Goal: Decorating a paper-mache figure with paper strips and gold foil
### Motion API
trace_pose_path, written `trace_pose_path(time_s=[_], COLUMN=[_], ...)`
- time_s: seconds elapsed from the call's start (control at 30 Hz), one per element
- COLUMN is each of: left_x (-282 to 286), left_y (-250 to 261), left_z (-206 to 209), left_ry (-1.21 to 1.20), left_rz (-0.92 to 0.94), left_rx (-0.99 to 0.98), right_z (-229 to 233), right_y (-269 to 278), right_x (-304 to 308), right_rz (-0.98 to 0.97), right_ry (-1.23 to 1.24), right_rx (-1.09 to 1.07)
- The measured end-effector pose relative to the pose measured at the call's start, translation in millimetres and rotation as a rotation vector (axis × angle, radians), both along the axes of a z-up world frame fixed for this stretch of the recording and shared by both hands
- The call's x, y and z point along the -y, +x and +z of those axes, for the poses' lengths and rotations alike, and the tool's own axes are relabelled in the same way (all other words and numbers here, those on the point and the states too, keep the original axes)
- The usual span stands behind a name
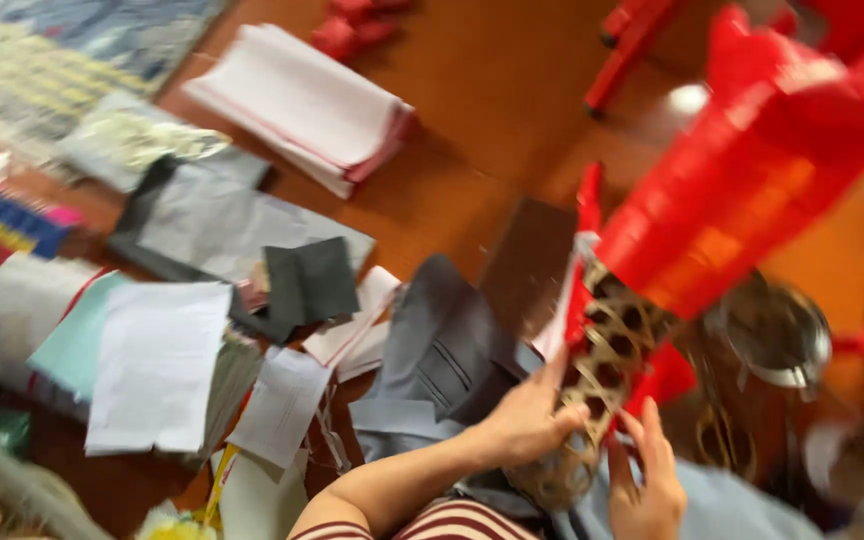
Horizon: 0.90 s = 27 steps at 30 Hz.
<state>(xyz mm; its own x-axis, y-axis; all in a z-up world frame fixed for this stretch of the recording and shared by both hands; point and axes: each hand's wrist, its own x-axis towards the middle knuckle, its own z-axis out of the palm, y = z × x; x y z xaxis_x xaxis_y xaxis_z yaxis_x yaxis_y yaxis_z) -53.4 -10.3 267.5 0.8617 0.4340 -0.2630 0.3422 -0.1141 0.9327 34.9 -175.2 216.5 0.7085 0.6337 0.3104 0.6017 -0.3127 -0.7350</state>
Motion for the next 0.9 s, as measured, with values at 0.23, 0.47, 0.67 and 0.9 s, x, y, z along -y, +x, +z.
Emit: trace_pose_path(time_s=[0.23, 0.47, 0.67, 0.9], left_x=[-4.1, -13.6, -18.7, -20.8], left_y=[11.3, 10.2, 39.5, 45.3], left_z=[10.4, 29.4, 4.6, -32.4], left_ry=[-0.018, 0.028, 0.465, 0.383], left_rz=[-0.028, -0.170, -0.208, 0.005], left_rx=[-0.088, -0.019, 0.062, 0.760], right_z=[-70.0, -69.9, -65.3, -9.6], right_y=[132.6, 106.4, 104.5, 106.3], right_x=[-46.7, -18.0, -12.0, -10.7], right_rz=[-0.204, 0.088, 0.050, -0.040], right_ry=[0.016, -0.119, -0.002, 0.169], right_rx=[-1.076, -0.333, 0.232, -0.045])
